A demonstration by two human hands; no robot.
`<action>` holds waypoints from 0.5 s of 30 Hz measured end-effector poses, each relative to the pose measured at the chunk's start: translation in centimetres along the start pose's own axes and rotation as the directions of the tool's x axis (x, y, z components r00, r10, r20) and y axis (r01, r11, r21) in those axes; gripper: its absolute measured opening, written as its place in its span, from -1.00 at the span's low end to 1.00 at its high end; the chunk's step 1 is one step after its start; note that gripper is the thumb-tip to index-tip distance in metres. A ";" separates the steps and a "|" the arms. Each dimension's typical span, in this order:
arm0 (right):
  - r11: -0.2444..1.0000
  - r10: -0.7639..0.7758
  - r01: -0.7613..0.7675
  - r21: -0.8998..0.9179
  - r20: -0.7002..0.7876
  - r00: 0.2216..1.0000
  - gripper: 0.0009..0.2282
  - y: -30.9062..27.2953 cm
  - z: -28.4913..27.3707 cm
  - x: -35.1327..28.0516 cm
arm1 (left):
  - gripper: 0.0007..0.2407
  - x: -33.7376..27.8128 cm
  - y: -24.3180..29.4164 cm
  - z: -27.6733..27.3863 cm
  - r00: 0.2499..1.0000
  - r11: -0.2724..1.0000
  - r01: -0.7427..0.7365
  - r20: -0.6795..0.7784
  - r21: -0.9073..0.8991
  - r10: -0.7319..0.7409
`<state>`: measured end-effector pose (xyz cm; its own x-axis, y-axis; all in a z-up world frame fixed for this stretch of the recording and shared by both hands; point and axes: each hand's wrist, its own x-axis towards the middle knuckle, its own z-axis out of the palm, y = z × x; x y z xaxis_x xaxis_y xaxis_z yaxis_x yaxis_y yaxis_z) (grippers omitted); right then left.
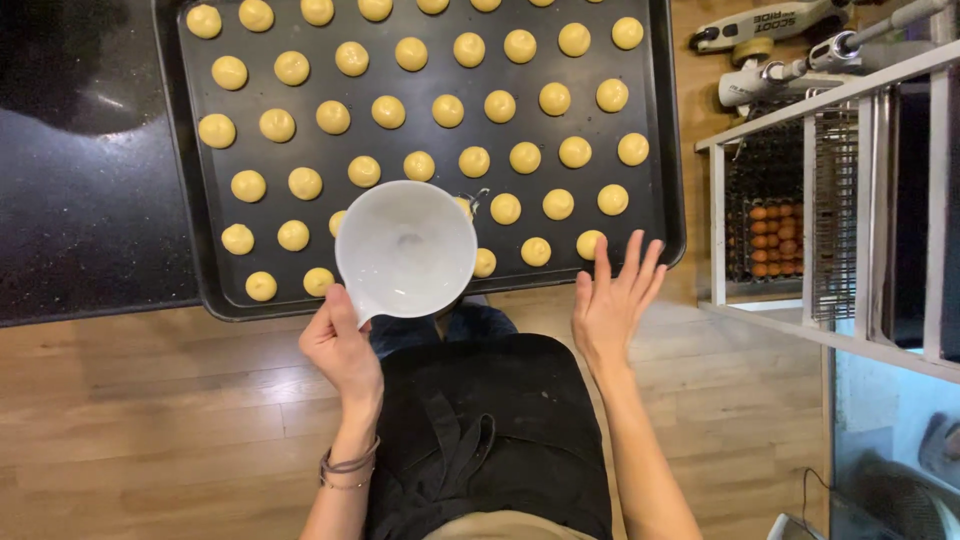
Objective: The recorder prepares cookies by piping dough onto trays, smoothing the tops with a spoon and water, and arranging the cookies on the trays.
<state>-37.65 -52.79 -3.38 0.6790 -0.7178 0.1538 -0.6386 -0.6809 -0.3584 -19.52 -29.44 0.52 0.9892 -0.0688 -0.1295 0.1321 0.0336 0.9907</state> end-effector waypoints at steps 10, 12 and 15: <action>0.985 0.056 -0.043 0.166 -0.074 0.996 -0.50 -4.8 -3.7 0.0 | -0.62 -1.0 -0.3 0.0 0.995 0.996 -0.073 0.077 0.048 0.069; 0.838 -0.151 0.204 0.506 -0.145 0.978 -0.40 -8.2 -5.4 -0.4 | -0.66 -1.3 -0.1 -0.3 0.980 0.977 -0.146 0.157 0.155 0.122; 0.868 -0.385 0.393 0.304 -0.089 0.919 -0.35 -12.3 -5.4 -0.2 | -0.66 -1.7 0.7 -0.9 0.951 0.927 -0.248 0.256 0.283 0.176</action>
<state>-31.89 -45.04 5.95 0.8373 -0.4105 0.3610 -0.1775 -0.8288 -0.5307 -21.05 -28.39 1.41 0.9472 -0.3147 0.0620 -0.1406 -0.2335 0.9621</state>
